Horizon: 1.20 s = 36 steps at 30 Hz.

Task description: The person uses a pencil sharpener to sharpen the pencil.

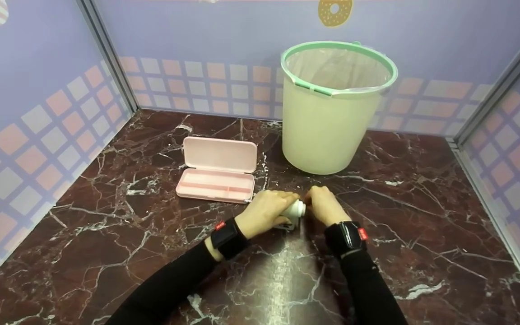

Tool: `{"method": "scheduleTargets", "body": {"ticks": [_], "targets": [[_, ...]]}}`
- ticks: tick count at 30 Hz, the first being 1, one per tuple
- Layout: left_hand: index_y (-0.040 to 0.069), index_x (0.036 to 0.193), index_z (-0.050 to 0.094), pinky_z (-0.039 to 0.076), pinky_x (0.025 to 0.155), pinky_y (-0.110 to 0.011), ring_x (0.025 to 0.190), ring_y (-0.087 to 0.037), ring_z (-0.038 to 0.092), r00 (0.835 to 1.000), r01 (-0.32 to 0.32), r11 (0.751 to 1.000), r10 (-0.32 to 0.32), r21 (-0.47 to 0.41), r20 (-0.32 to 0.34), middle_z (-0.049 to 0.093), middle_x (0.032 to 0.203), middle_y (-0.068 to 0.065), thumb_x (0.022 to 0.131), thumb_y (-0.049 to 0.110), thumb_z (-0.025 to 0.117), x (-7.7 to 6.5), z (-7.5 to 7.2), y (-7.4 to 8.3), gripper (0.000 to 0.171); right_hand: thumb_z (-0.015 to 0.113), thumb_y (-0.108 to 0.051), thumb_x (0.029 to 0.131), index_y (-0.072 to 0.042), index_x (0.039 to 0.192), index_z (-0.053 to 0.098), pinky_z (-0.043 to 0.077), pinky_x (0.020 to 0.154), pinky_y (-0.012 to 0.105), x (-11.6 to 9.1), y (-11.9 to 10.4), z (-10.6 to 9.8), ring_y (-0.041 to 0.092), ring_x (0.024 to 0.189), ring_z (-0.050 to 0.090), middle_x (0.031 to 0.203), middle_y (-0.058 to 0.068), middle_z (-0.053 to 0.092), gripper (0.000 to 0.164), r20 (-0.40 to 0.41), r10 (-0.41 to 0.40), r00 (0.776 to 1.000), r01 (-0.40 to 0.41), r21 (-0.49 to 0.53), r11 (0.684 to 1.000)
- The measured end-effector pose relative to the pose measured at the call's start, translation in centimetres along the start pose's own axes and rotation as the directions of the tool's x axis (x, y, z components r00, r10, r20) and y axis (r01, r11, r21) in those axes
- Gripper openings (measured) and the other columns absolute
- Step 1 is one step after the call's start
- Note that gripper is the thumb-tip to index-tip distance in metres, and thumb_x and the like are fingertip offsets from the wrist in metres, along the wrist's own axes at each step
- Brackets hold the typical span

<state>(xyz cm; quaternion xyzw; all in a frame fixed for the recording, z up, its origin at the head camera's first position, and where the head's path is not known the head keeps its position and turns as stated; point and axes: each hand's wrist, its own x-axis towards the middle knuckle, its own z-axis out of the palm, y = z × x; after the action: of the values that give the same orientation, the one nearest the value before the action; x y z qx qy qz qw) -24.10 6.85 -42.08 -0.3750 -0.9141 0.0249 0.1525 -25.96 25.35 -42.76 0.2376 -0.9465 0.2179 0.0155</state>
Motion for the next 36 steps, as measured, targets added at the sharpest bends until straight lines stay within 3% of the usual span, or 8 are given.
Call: {"method": "scheduleTargets", "body": {"ticks": [7,14,22,28,36], "targets": [[0.019,0.118,0.065,0.058,0.073,-0.027,0.091,-0.010,0.070,1.000,0.021,1.000,-0.021,-0.009,-0.006,0.072,0.107,0.009,0.076,0.045,0.079,-0.2,0.0,-0.1,0.050,0.068,0.006,0.068,-0.003,0.065,0.066,0.046,0.053,0.030,-0.5,0.0,0.3,0.010,0.055,0.049,0.062,0.005,0.065,0.010,0.047,-0.035,0.998,0.032,0.068,0.997],[0.020,0.109,0.065,0.059,0.071,-0.026,0.089,-0.011,0.071,0.998,0.055,0.998,-0.056,-0.025,-0.033,0.073,0.103,0.010,0.076,0.042,0.081,-0.5,0.1,-0.2,0.042,0.077,-0.001,0.073,-0.001,0.069,0.068,0.046,0.051,0.025,-1.3,-0.4,0.3,0.006,0.054,0.049,0.062,0.004,0.067,0.010,0.111,-0.027,0.993,0.010,0.151,0.988],[0.020,0.101,0.066,0.059,0.068,-0.027,0.086,-0.012,0.072,0.996,0.086,0.995,-0.088,-0.059,-0.031,0.073,0.097,0.010,0.073,0.040,0.083,-0.6,-0.3,-0.1,0.039,0.077,0.001,0.071,-0.006,0.065,0.066,0.044,0.052,0.022,-2.2,-1.5,0.1,0.005,0.055,0.048,0.062,-0.001,0.064,0.014,0.113,-0.015,0.994,0.002,0.118,0.993],[0.021,0.103,0.066,0.058,0.067,-0.025,0.086,-0.011,0.072,0.994,0.106,0.994,-0.107,-0.035,-0.028,0.073,0.098,0.010,0.073,0.041,0.083,-0.6,-0.3,0.3,0.040,0.077,-0.001,0.071,-0.008,0.063,0.067,0.043,0.052,0.022,-2.8,-2.0,0.0,0.005,0.055,0.048,0.061,-0.005,0.063,0.015,0.127,0.025,0.992,-0.038,0.104,0.994],[0.022,0.103,0.069,0.057,0.062,-0.025,0.079,-0.009,0.071,0.988,0.147,0.989,-0.146,0.016,-0.051,0.073,0.093,0.010,0.068,0.041,0.085,-0.2,-0.3,0.9,0.043,0.076,0.001,0.072,-0.009,0.065,0.068,0.043,0.050,0.019,-3.4,-2.7,-1.1,-0.001,0.052,0.046,0.061,-0.005,0.062,0.015,0.156,-0.070,0.985,0.052,0.120,0.991]]}}
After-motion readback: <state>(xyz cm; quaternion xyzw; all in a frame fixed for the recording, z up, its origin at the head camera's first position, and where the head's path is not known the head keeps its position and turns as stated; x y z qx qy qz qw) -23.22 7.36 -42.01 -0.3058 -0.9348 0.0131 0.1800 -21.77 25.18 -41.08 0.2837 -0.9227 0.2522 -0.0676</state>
